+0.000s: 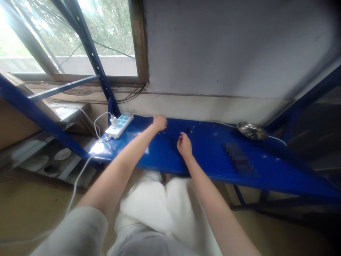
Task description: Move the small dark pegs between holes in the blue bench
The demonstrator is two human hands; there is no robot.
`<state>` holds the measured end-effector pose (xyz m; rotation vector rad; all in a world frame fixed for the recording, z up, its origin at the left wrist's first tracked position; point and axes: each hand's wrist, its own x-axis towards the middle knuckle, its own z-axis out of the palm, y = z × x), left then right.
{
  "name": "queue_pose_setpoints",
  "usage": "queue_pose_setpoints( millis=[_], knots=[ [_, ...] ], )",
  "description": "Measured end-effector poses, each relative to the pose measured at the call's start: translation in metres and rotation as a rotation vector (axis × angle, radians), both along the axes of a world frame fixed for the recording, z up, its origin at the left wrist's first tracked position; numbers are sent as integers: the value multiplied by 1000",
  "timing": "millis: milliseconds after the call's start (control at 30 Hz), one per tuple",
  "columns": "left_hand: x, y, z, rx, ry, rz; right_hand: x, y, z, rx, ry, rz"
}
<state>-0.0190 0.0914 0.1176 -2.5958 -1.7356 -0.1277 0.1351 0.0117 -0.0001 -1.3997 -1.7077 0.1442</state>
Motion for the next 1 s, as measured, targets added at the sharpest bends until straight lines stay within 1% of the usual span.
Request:
queue_pose_setpoints(
  millis=[133,267,367,600,867,1000],
  knots=[
    [-5,5,-14,-6,-22,34,0,-1,1,-10,-1,6],
    [-9,7,-20,-29,-54,61,-1,-2,3,-12,-1,2],
    [-11,8,-24,-11,-76,68,-1,-2,3,-22,4,-8],
    [-11,8,-27,-7,-110,73,0,-2,3,-43,4,-18],
    [-13,14,-30,-24,-110,79,0,0,0,-21,1,-33],
    [-9,12,-27,-34,-147,84,0,0,1,0,23,-35]
  ],
)
